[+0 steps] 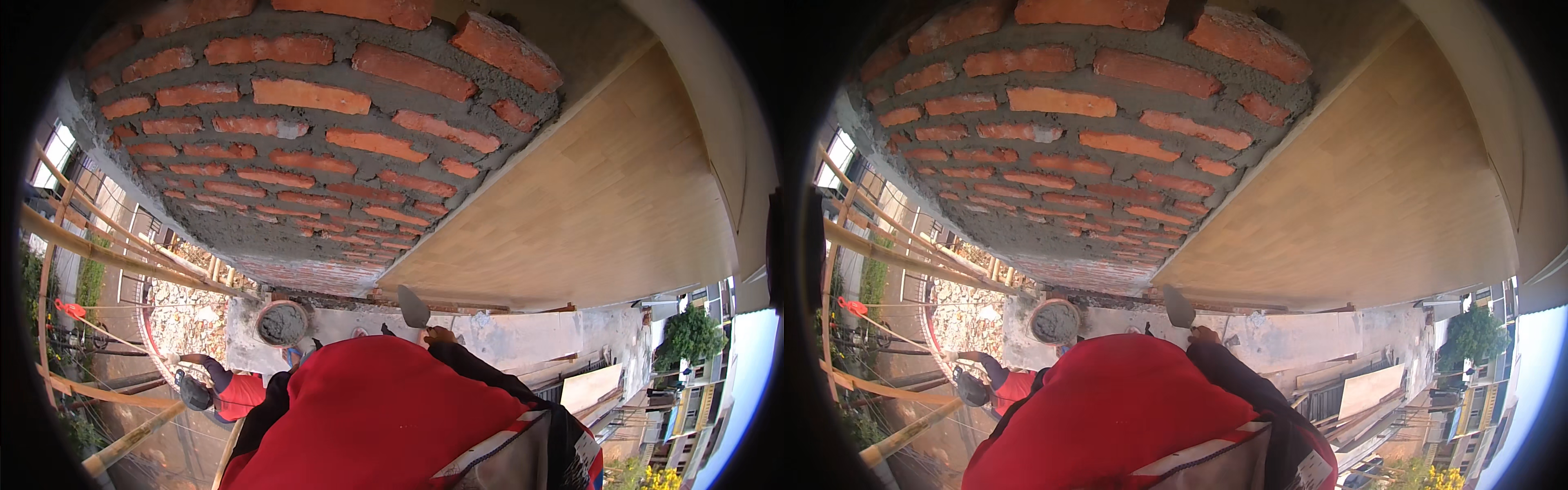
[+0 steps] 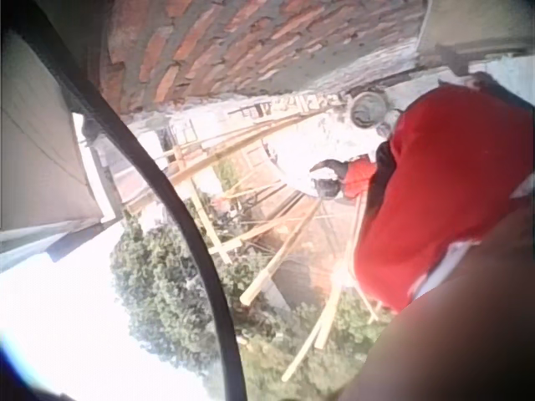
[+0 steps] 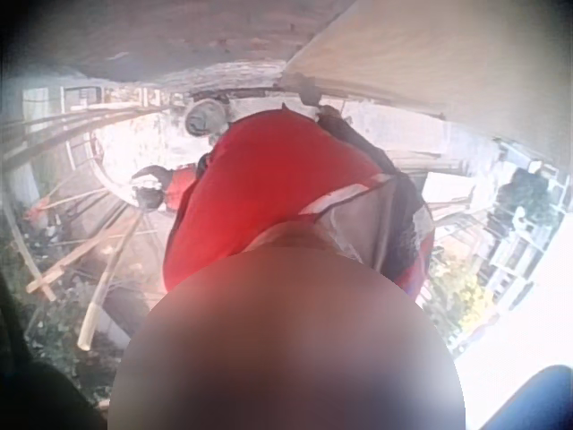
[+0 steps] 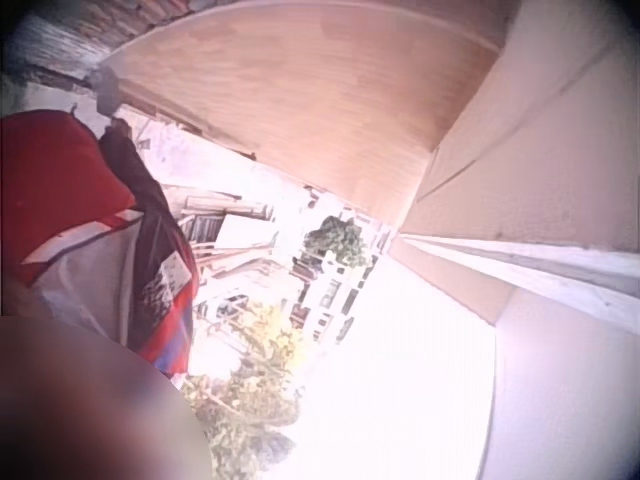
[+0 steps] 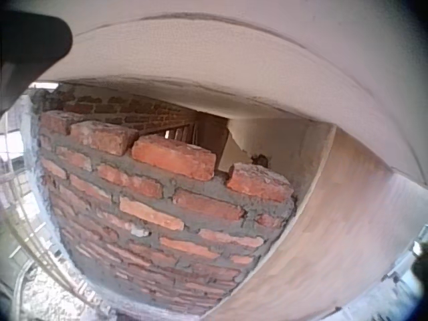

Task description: The person applies mortar to a brick wall using a trowel and places bricks into the wall. The person repeatedly scoops mortar from a bucket and spreads it between bricks while working on an elevated scaffold.

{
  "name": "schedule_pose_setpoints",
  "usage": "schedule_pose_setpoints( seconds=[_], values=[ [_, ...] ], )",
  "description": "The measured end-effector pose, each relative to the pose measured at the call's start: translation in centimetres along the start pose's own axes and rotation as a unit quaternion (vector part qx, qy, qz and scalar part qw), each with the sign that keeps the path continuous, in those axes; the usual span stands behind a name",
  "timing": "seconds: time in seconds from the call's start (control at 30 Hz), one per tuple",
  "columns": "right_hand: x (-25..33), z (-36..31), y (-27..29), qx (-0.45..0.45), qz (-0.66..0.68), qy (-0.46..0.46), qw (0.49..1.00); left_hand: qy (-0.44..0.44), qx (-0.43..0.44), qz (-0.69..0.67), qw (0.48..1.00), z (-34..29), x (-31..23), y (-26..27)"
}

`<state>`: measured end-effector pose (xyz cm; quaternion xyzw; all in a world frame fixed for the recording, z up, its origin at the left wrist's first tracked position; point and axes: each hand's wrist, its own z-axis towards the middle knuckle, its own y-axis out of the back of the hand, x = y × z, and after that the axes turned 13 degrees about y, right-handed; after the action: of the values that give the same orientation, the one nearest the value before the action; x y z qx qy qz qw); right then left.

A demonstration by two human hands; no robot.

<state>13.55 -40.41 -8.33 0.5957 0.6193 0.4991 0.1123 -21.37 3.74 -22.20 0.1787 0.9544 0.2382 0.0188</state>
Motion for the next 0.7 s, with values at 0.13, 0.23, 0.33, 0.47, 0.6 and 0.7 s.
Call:
schedule_pose_setpoints(
  seconds=[0.13, 0.23, 0.33, 0.47, 0.6, 0.7],
  values=[
    [-7.5, -3.4, -1.6, 0.218, -0.222, -0.041, 0.949, 0.024, 0.015, -0.081, 0.996, -0.5, -0.1, -2.7],
    [-8.3, -3.7, -0.5, 0.219, -0.242, -0.113, 0.938, 0.039, 0.033, -0.124, 0.991, -1.2, 0.0, -5.4],
    [-4.7, -0.7, 0.6, 0.142, 0.171, -0.279, 0.934, 0.059, 0.052, -0.144, 0.986, -2.1, 0.3, -7.7],
    [4.6, 6.3, -0.9, 0.17, -0.001, -0.116, 0.979, 0.081, 0.071, -0.162, 0.981, -2.7, 0.8, -9.2],
    [14.7, 9.7, -4.0, 0.258, 0.159, -0.085, 0.949, 0.124, 0.104, -0.179, 0.971, -2.7, 0.8, -9.3],
    [20.7, 10.6, -7.8, 0.291, 0.141, -0.006, 0.946, 0.162, 0.135, -0.191, 0.959, -2.6, 0.1, -7.9]
  ],
)
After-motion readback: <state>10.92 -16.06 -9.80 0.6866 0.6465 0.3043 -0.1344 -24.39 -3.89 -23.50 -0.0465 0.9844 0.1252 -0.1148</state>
